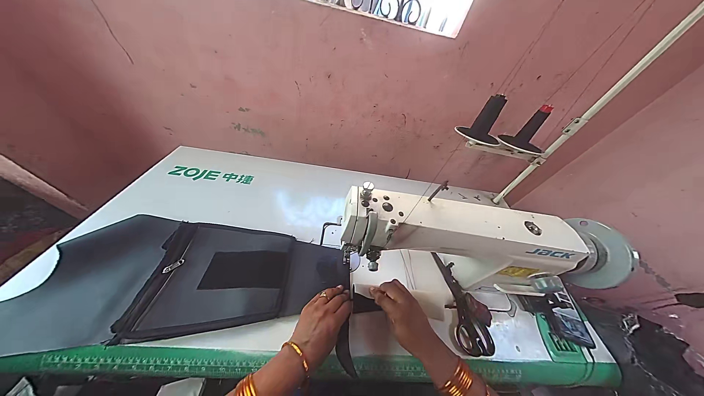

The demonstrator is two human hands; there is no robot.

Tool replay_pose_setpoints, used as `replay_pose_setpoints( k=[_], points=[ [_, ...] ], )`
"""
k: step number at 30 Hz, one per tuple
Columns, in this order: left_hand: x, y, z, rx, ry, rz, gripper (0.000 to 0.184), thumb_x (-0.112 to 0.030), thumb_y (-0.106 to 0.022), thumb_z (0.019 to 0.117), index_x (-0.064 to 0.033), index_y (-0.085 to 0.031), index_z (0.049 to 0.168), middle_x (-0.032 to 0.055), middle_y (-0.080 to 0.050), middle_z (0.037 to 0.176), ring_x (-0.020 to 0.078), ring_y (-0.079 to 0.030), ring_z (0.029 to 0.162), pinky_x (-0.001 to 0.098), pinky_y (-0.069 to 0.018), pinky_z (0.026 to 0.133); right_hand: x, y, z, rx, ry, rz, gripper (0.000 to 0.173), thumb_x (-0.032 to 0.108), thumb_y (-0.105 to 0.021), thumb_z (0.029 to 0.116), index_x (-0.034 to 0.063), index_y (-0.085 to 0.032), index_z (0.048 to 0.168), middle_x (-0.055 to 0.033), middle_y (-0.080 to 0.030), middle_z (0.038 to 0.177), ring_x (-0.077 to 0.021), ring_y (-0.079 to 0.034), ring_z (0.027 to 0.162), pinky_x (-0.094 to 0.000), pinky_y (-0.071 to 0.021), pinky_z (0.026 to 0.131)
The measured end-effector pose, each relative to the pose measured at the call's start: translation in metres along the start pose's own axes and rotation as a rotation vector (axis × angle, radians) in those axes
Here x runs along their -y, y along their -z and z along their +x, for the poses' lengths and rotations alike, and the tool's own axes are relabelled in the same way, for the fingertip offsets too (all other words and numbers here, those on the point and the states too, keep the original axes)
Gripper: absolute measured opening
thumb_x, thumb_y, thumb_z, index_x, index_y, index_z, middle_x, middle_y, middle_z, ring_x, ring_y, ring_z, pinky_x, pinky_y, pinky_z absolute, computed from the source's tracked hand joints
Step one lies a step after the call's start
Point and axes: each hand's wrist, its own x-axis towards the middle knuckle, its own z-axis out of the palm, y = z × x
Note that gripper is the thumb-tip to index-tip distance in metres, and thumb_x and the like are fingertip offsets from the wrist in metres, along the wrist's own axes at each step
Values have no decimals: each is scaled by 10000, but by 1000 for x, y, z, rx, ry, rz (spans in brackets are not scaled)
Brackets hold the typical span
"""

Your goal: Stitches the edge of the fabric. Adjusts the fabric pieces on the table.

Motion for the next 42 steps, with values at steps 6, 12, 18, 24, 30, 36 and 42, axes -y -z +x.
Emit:
replay_pose_setpoints(
  k=[6,12,18,24,30,36,42],
  points=[
    [6,1,-1,-32,-58,-33,218,31,-543,883,-45,-747,889,94,-780,970,245,-758,1009,337,-603,889,-8,1,-3,-59,-77,199,317,-52,-564,860,9,-779,1086,-118,-692,888,-209,-677,857,-274,-572,817],
    [5,-1,1,-29,-101,-20,214,37,-551,878,-45,-748,861,79,-770,1028,260,-727,1081,353,-591,915,-16,8,24,-31,-201,337,276,-32,-568,895,-40,-772,1081,-140,-667,837,-197,-647,769,-273,-554,753],
    [12,3,9,84,-157,-55,197,41,-562,880,-59,-728,844,70,-769,1001,250,-723,1071,365,-588,890,-7,10,16,15,-84,221,300,-43,-552,884,-10,-772,1086,-133,-671,861,-246,-666,818,-321,-575,773],
    [12,3,5,-12,-132,-68,201,12,-546,903,-38,-739,890,100,-784,988,241,-759,1023,332,-600,894,4,6,6,206,-12,68,367,-82,-587,856,29,-753,1163,-128,-656,910,-291,-649,864,-390,-565,775],
    [16,14,21,-92,-189,-30,195,-20,-524,937,-44,-714,897,98,-762,902,220,-754,843,310,-609,734,14,3,57,517,-131,216,302,-50,-518,942,-33,-721,1166,-231,-652,1094,-378,-626,1080,-468,-503,983],
    [7,5,-4,3,-179,67,217,25,-523,881,-16,-736,878,129,-780,974,267,-768,977,356,-617,849,17,-17,46,144,-159,271,259,30,-627,919,-46,-753,1132,-217,-706,1051,-357,-676,1021,-408,-553,939],
    [17,-3,9,-17,-94,36,214,32,-551,868,-45,-751,866,97,-785,1001,243,-766,997,353,-622,834,16,-33,65,235,-323,176,301,75,-550,991,-43,-729,1202,-266,-684,1154,-409,-635,1157,-466,-488,1051]
  ],
)
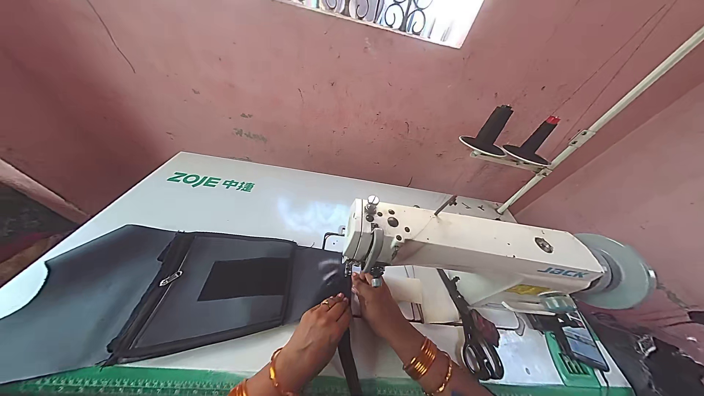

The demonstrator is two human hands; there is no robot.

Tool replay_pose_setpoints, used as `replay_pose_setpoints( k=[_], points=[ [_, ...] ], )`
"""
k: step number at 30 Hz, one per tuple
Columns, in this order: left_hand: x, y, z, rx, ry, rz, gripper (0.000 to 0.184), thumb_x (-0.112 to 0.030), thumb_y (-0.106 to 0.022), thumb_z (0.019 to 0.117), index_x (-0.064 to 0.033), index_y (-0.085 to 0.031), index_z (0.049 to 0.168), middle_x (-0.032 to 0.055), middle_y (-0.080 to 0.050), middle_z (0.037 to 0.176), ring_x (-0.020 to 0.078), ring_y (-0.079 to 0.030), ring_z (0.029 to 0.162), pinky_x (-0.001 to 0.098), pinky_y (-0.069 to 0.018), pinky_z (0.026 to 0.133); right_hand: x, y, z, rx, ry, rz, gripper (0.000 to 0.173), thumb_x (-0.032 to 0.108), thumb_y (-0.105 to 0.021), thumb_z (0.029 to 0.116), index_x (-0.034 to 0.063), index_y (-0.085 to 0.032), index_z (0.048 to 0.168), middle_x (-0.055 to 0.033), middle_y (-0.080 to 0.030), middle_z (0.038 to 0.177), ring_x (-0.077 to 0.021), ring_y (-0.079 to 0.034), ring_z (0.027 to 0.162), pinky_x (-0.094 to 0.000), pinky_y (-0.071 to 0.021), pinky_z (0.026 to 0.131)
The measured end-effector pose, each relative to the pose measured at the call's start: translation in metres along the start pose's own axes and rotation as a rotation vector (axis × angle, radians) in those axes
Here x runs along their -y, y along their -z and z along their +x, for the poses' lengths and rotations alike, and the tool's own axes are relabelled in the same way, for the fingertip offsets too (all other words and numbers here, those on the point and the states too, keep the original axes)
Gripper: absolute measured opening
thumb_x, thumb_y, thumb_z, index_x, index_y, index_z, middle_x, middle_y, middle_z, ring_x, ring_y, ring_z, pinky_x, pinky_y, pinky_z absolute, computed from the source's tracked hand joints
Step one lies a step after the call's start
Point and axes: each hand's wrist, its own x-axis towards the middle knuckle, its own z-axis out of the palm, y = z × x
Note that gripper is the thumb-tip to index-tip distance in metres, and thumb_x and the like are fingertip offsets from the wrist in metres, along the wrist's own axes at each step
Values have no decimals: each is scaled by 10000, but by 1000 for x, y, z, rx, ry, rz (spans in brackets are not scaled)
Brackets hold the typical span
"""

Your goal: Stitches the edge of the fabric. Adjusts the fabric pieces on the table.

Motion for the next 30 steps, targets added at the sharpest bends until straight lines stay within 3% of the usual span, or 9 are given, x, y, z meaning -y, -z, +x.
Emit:
replay_pose_setpoints(
  k=[2,5,7,9,11,13,15,20,30],
  points=[
    [7,-5,6,-8,34,-22,215,33,-569,851,-53,-765,861,86,-788,1019,240,-762,1023,365,-623,843,-2,2,6,13,-28,-2,325,107,-555,1002,-37,-706,1251,-270,-672,1256,-415,-609,1245,-462,-445,1115],
    [18,-11,12,-21,60,-28,234,35,-566,843,-59,-778,877,74,-789,1056,235,-755,1055,382,-617,877,-6,13,-2,-220,136,122,254,41,-643,895,-46,-768,1099,-244,-721,1161,-374,-676,1144,-423,-520,1032],
    [22,-13,15,-16,62,-33,232,38,-573,838,-56,-778,890,73,-788,1062,236,-751,1065,382,-614,884,-13,28,-23,-434,245,190,184,81,-616,918,7,-778,963,-150,-736,1076,-210,-691,1086,-303,-550,975],
    [24,-13,15,-16,57,-49,221,31,-577,852,-61,-775,885,70,-787,1053,230,-750,1063,373,-612,891,-24,59,-59,-610,200,65,197,114,-569,989,48,-755,986,-98,-738,1069,-119,-690,1089,-248,-563,956],
    [25,-14,15,-27,45,-55,218,23,-574,866,-69,-771,871,67,-787,1041,226,-750,1058,365,-611,894,-41,92,-98,-770,25,-265,230,81,-570,954,-51,-755,990,-204,-735,1023,-258,-713,1018,-344,-572,913],
    [26,-14,16,-29,35,-45,223,23,-566,867,-70,-768,865,64,-787,1030,221,-751,1053,362,-609,895,-58,116,-124,-714,-242,-499,300,67,-570,970,-168,-688,1113,-362,-663,1174,-499,-652,1137,-543,-515,1010],
    [27,-13,17,-19,22,-35,222,25,-563,866,-64,-766,864,67,-788,1020,226,-754,1043,363,-613,877,-73,125,-135,-600,-443,-565,374,57,-510,1004,-210,-604,1250,-411,-569,1332,-596,-530,1280,-654,-384,1115],
    [28,-14,18,-29,17,-30,228,18,-558,863,-73,-767,847,63,-791,1008,222,-762,1014,363,-621,847,-90,106,-145,-439,-569,-424,344,68,-496,1033,-175,-648,1222,-387,-597,1318,-569,-558,1269,-705,-366,1102],
    [1,-1,-9,-44,39,-5,219,-4,-566,854,-99,-762,828,39,-791,991,191,-765,987,331,-621,820,-90,113,-148,-416,-566,-371,326,71,-505,1033,-158,-681,1183,-373,-622,1290,-561,-579,1248,-679,-394,1093]
  ],
)
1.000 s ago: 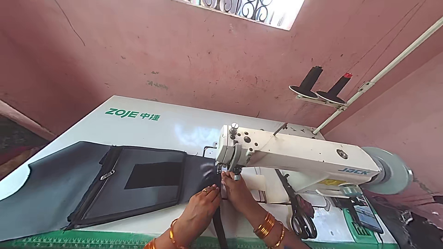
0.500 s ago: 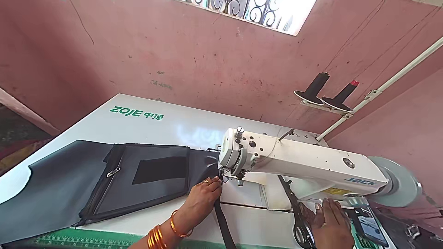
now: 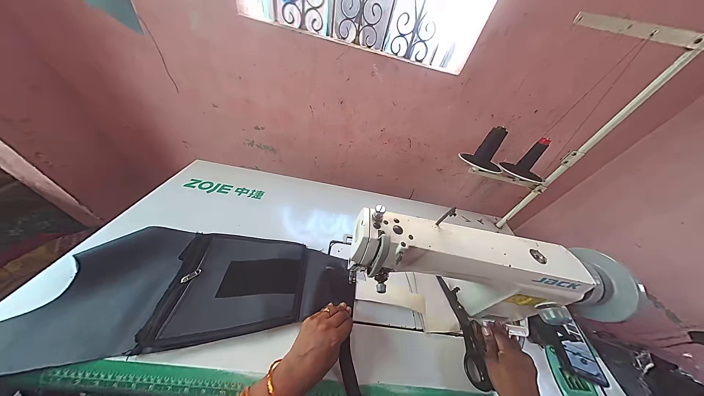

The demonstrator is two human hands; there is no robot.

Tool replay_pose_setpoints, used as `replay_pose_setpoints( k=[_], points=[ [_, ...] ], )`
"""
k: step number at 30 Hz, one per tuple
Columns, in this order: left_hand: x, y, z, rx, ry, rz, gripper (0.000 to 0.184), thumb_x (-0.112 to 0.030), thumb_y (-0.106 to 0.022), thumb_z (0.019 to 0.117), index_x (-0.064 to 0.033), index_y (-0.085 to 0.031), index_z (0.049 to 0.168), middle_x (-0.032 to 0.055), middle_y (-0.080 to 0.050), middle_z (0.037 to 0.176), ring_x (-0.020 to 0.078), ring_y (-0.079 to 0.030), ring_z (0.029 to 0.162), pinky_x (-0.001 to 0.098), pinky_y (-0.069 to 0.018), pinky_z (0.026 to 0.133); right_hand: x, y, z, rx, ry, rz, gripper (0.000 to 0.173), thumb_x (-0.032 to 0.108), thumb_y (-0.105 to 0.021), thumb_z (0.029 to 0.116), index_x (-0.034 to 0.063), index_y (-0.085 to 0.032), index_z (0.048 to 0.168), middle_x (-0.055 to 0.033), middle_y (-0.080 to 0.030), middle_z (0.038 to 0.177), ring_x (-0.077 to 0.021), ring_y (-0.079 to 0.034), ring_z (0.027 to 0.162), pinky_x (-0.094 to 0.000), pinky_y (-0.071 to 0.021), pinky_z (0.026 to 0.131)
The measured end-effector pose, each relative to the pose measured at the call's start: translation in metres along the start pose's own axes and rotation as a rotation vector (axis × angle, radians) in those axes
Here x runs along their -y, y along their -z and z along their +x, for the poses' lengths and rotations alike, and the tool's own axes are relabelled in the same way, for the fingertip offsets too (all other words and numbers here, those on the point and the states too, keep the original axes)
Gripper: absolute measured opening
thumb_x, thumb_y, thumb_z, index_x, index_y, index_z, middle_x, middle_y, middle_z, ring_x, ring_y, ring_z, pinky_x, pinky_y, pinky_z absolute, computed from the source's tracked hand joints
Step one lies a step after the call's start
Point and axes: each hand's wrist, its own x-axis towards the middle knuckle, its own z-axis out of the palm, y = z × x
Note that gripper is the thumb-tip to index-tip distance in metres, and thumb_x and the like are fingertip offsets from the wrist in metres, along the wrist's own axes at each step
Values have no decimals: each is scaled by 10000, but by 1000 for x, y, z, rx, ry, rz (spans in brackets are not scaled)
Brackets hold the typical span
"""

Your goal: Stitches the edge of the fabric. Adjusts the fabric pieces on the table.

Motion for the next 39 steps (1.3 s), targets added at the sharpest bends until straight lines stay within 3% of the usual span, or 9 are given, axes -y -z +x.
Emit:
replay_pose_setpoints(
  k=[3,6,9,12,17,28,34,37,39],
  points=[
    [-4,5,-5,0,7,-4,228,1,-567,862,-96,-772,834,42,-795,1003,192,-764,1010,332,-615,865,3,16,4,-89,85,32,312,29,-513,1004,-179,-665,1180,-383,-617,1286,-576,-571,1244,-691,-401,1078],
    [3,3,-1,2,19,-35,233,10,-574,858,-102,-777,838,34,-796,1018,188,-761,1029,348,-616,870,11,58,23,-327,271,121,274,44,-539,978,-153,-719,1041,-323,-724,1015,-461,-727,930,-580,-565,867],
    [11,-1,8,30,53,-96,220,37,-602,836,-90,-780,854,65,-786,1051,228,-764,1015,404,-633,824,-5,102,66,-495,253,11,350,111,-505,1028,-185,-652,1140,-395,-654,1151,-537,-657,1082,-593,-517,962],
    [22,-3,23,88,113,-148,212,67,-628,843,-58,-785,911,123,-758,1106,282,-750,1030,448,-632,801,-51,130,141,-371,-54,38,510,258,-499,1063,-163,-550,1347,-431,-457,1433,-576,-391,1401,-633,-284,1181],
    [36,-7,44,153,155,-165,229,70,-613,854,-37,-781,967,180,-730,1170,332,-714,1119,475,-606,890,-84,144,223,-13,-235,57,337,164,-530,1077,-96,-674,1235,-407,-597,1264,-546,-531,1257,-702,-323,1057],
    [40,-7,42,158,142,-198,234,35,-598,876,-43,-786,991,168,-734,1182,321,-714,1127,477,-597,903,-85,127,180,-272,-167,58,466,226,-401,1107,-172,-594,1252,-442,-559,1273,-584,-515,1252,-701,-327,1070],
    [42,-6,48,258,169,-250,234,13,-572,901,-33,-774,1009,173,-718,1187,338,-691,1148,494,-585,909,-121,31,66,-618,-199,308,409,104,-392,1079,-229,-542,1263,-392,-598,1249,-384,-615,1200,-398,-444,1092],
    [44,24,56,365,213,-407,249,-17,-539,983,3,-764,1089,199,-683,1279,331,-648,1231,478,-526,1030,-76,44,42,-792,-106,317,345,83,-471,1064,-224,-593,1165,-348,-653,1159,-276,-662,1124,-295,-486,1017],
    [57,60,47,157,262,-374,226,-80,-576,997,-32,-775,1093,136,-729,1214,266,-687,1177,446,-545,1029,-17,49,20,-704,38,488,327,47,-466,1056,-255,-557,1146,-313,-656,1148,-170,-649,1133,-251,-490,1009]
  ],
)
